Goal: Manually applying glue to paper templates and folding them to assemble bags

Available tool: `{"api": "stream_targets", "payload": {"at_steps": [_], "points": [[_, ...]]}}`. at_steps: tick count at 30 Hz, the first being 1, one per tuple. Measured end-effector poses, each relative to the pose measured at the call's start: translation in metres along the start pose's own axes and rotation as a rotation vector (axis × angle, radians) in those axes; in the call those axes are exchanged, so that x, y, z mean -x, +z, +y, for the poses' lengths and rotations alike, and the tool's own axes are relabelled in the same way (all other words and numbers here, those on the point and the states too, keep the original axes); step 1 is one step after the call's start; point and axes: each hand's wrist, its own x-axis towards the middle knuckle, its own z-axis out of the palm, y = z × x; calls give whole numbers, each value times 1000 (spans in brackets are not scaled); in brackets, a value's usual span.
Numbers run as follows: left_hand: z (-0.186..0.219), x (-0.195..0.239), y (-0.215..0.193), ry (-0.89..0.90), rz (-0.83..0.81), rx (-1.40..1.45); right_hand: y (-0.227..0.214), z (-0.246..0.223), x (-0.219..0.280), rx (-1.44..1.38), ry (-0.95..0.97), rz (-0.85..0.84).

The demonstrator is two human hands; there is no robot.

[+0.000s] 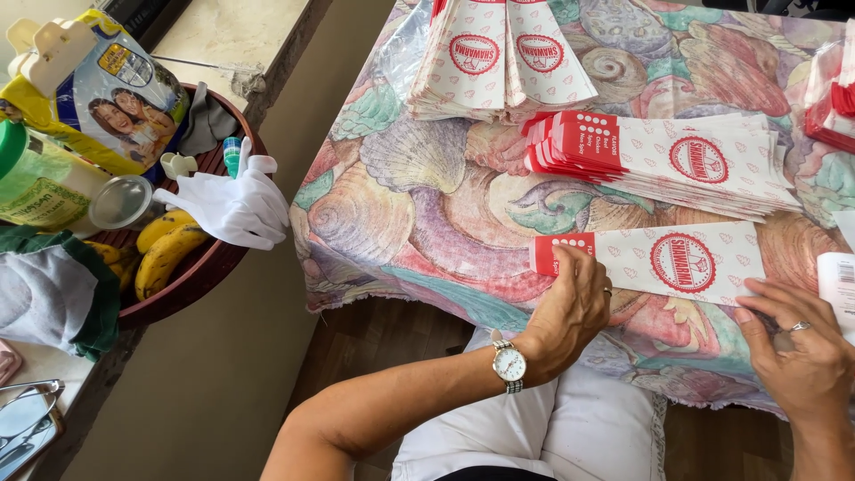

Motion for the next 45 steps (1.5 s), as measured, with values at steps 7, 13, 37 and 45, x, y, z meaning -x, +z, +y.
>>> {"api": "stream_targets", "payload": {"at_steps": [7, 13, 37, 45], "points": [[23, 0, 10, 6, -29, -98, 12, -15, 15, 178, 24, 151], [30, 0, 11, -38, -66, -164, 19, -109, 9, 56, -8, 226], [27, 4, 34, -241, 275, 92, 3, -22, -31, -148, -35, -80], [10, 7, 32, -173, 374, 220, -1, -9, -35, -130, -110, -141]]}}
